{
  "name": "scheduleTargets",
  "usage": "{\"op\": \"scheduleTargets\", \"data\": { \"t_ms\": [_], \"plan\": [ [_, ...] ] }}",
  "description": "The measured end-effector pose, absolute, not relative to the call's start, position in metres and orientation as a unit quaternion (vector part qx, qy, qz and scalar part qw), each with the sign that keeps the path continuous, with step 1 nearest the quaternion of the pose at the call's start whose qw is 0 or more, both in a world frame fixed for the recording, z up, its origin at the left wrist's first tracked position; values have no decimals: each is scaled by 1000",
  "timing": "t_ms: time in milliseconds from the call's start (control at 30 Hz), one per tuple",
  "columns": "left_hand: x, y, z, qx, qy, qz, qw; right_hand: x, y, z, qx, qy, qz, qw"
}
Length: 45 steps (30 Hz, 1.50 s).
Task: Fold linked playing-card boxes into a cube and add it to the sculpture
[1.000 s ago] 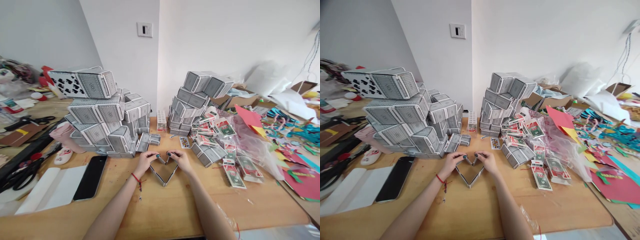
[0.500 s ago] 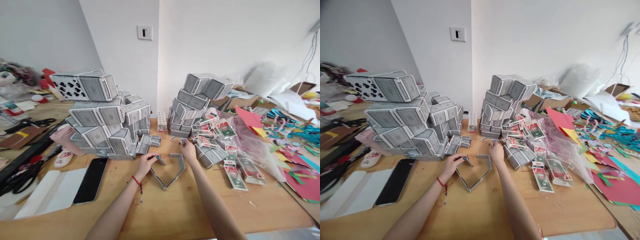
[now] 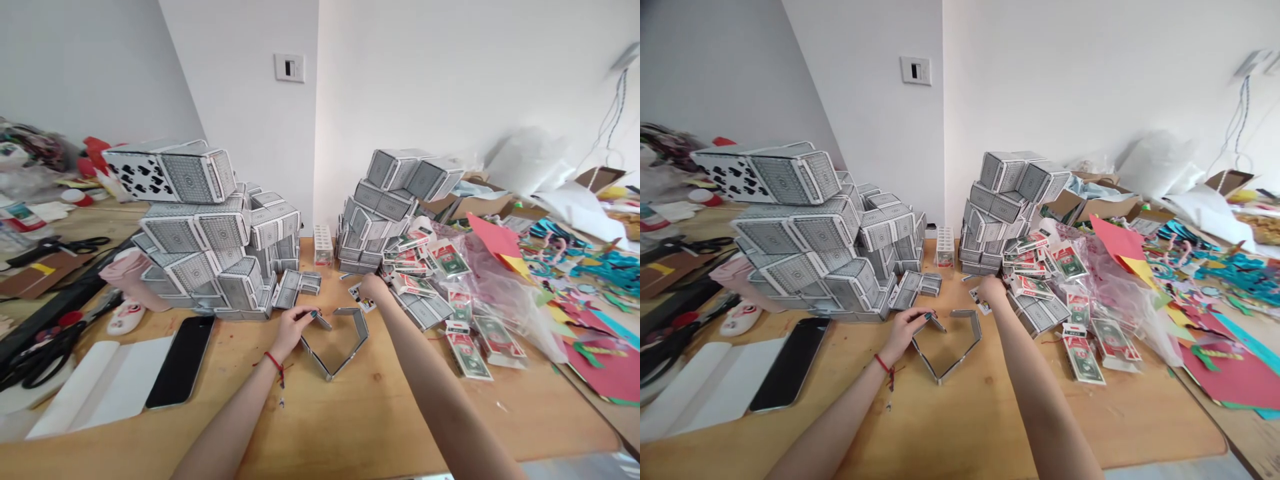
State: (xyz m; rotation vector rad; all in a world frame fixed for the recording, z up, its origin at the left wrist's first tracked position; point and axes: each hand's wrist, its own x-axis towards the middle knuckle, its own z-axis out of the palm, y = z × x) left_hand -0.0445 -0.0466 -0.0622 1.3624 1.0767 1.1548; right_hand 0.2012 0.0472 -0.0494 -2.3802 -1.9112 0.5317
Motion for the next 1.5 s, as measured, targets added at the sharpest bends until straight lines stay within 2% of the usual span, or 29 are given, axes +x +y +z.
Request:
{"op": "scheduleTargets", "data": {
  "t_ms": [133, 400, 633, 967, 1167, 1500],
  "plan": [
    [-44, -47, -63, 556, 446, 487, 506, 206, 41, -53, -759, -601, 233, 92],
    [-42, -45, -66, 529, 442, 510, 515, 190, 4, -70, -628, -565, 361, 395],
    [-37, -40, -72, 469, 456, 559, 510, 176, -38, -87, -534, -491, 455, 517],
    [-32, -38, -76, 422, 446, 600, 513, 168, -52, -77, -491, -470, 474, 559],
    [-33, -37, -67, 464, 436, 587, 500, 162, -52, -78, -471, -511, 490, 526],
    [-35, -37, -67, 470, 463, 626, 415, 173, -53, -75, -483, -585, 432, 488]
  ]
}}
